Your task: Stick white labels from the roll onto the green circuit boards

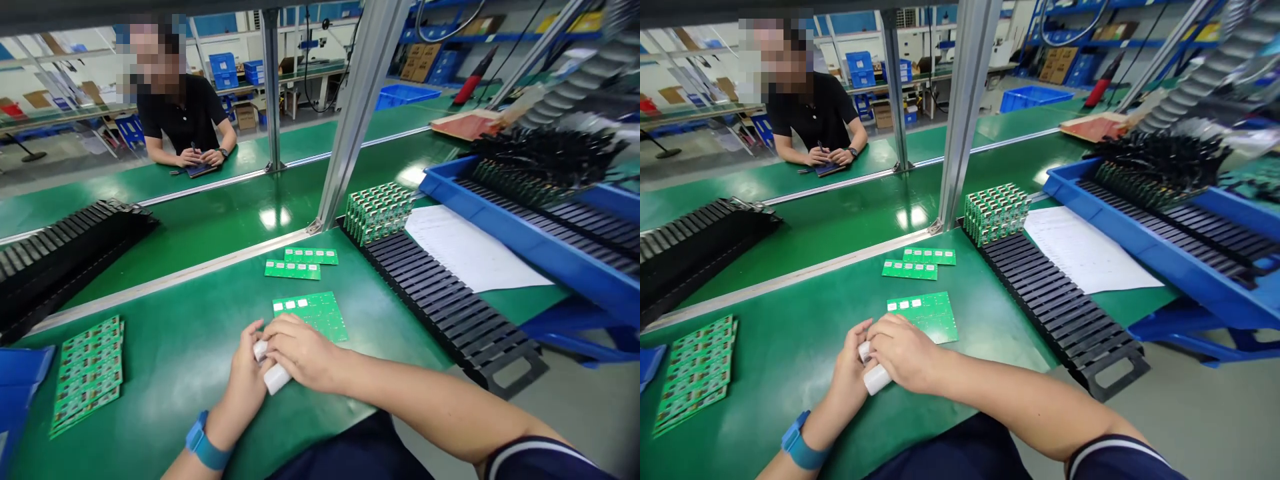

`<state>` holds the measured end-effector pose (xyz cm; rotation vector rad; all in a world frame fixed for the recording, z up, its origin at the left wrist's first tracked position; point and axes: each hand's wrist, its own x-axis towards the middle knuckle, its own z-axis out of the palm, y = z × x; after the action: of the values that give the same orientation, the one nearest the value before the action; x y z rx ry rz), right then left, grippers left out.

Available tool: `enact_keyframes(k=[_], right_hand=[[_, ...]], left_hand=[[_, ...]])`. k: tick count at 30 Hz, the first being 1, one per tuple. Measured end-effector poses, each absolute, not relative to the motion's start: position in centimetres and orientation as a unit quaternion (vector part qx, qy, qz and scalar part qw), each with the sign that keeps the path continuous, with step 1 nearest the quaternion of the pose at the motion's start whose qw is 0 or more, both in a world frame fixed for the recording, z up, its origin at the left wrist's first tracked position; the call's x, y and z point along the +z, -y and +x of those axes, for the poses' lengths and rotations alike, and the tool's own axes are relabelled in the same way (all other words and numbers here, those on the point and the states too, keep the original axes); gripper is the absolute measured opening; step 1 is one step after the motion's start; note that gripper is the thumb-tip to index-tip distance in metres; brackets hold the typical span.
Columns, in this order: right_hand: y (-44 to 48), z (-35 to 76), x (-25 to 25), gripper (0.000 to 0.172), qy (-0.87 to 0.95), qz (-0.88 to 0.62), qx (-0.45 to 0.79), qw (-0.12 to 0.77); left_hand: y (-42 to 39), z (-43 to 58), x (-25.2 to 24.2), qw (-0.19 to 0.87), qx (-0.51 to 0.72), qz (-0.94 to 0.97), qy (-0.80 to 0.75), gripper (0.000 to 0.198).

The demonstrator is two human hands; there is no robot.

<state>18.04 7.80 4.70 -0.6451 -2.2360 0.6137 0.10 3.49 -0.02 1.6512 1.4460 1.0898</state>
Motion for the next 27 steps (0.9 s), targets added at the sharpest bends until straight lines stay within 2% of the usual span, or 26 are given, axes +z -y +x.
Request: enact_keyframes(k=[2,3,6,9,13,21,27], right_hand=[[-9.2,20.1,5.4,0.010,0.835,-0.286,0.275,0.381],[-10.2,21.4,5.6,0.010,0.816,-0.317,0.291,0.386],[-13.3,25.4,5.4,0.012,0.762,-0.429,0.326,0.360],[-14.9,27.9,4.0,0.013,0.728,-0.483,0.363,0.323],[-14.9,28.0,2.4,0.014,0.747,-0.476,0.359,0.293],[-15.0,27.9,3.1,0.014,0.781,-0.480,0.353,0.189],[-15.3,27.9,3.1,0.012,0.791,-0.482,0.351,0.140]], left_hand=[[-3.5,-0.1,0.1,0.289,0.409,0.673,-0.544,0.025],[-3.5,-0.2,0.1,0.263,0.413,0.694,-0.528,0.022],[-3.2,-0.1,-0.3,0.215,0.440,0.746,-0.450,0.032],[-3.1,0.4,-0.9,0.224,0.414,0.790,-0.392,0.038],[-3.6,1.0,-1.5,0.225,0.372,0.821,-0.370,0.036],[-3.9,0.9,-1.8,0.206,0.322,0.844,-0.377,0.025],[-4.1,1.0,-1.4,0.187,0.327,0.848,-0.374,0.021]])
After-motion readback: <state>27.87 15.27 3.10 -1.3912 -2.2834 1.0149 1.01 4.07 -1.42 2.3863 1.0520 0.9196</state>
